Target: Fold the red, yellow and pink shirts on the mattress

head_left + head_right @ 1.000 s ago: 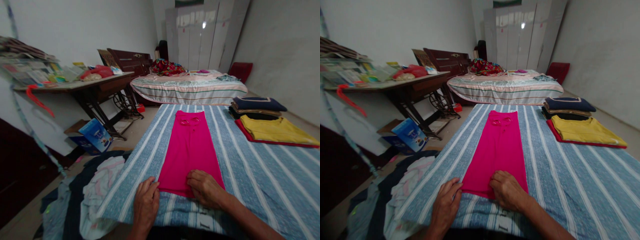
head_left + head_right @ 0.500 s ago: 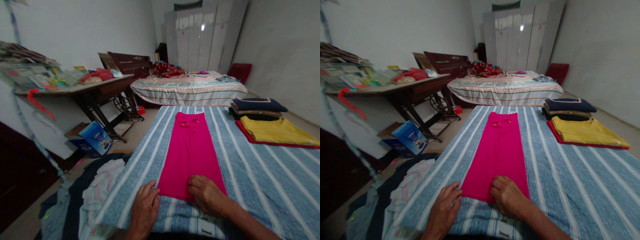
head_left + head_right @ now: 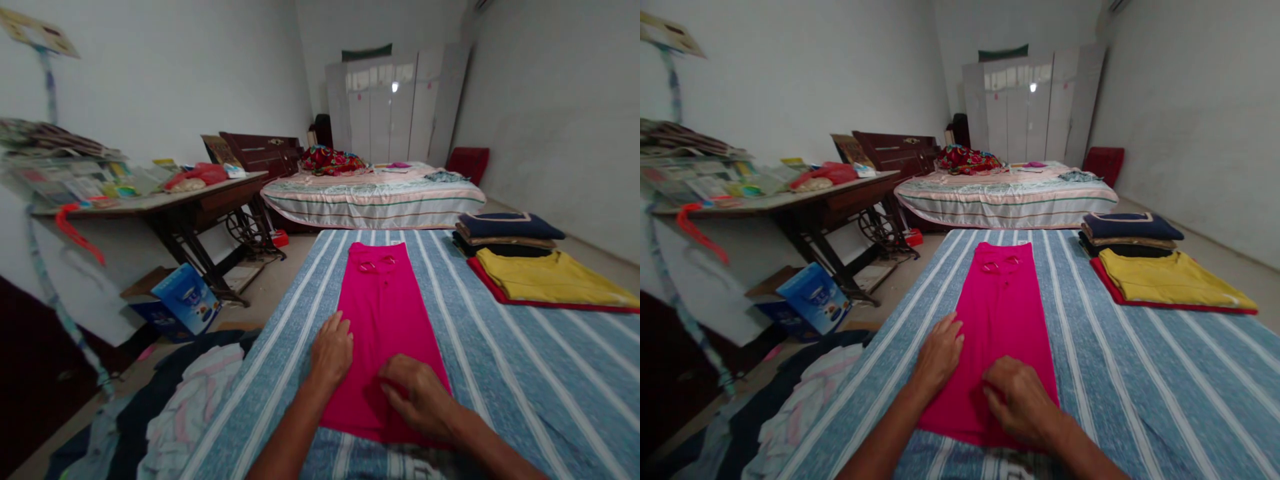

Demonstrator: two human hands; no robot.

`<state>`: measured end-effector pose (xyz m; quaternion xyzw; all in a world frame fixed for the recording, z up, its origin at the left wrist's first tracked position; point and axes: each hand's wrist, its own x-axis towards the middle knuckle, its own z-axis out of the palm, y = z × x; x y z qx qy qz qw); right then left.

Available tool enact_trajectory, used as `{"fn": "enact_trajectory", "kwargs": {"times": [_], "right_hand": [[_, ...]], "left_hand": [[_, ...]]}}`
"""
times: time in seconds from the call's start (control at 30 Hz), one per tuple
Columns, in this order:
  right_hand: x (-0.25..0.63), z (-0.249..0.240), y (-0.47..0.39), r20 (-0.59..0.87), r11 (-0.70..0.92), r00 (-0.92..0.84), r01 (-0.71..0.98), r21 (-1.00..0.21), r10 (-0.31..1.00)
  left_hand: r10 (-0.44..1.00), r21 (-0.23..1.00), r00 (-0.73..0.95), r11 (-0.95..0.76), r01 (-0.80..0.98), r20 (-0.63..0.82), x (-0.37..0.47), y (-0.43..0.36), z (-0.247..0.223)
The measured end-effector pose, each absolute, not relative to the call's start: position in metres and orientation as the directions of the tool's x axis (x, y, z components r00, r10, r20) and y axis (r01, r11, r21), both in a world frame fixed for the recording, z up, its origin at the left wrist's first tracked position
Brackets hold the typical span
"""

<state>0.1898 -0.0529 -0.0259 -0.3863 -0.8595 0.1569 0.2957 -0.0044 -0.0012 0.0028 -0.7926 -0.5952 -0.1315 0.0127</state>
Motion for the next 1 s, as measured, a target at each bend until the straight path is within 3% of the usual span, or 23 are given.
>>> {"fn": "enact_trajectory", "kwargs": {"times": [0.1, 0.2, 0.47, 0.63, 0.8, 1.0], "right_hand": [[0.194, -0.020, -0.010, 0.195, 0.369, -0.313, 0.765, -0.528, 0.929], [0.194, -0.013, 0.042, 0.046, 0.114, -0.105, 0.876, -0.470, 0.993], [0.180, -0.018, 0.130, -0.063, -0.077, 0.055, 0.906, -0.417, 0.996], [0.187, -0.025, 0.136, -0.090, -0.104, 0.074, 0.915, -0.391, 0.993], [0.185, -0.017, 0.121, -0.003, -0.056, 0.059, 0.942, -0.331, 0.998], [0.176, -0.024, 0.089, 0.147, 0.353, -0.322, 0.885, -0.303, 0.935]], "left_hand": [[0.978, 0.139, 0.190, -0.200, 0.970, 0.084, 0.011, 0.019, -0.015], [0.982, 0.126, 0.185, -0.187, 0.974, 0.027, 0.013, 0.019, -0.030], [0.974, 0.146, 0.226, -0.225, 0.963, 0.014, 0.005, 0.015, -0.042], [0.975, 0.165, 0.221, -0.218, 0.962, 0.000, 0.005, 0.018, -0.042], [0.977, 0.193, 0.208, -0.197, 0.961, -0.043, 0.005, 0.017, -0.038], [0.977, 0.183, 0.206, -0.194, 0.964, -0.049, 0.003, 0.017, -0.040]]}}
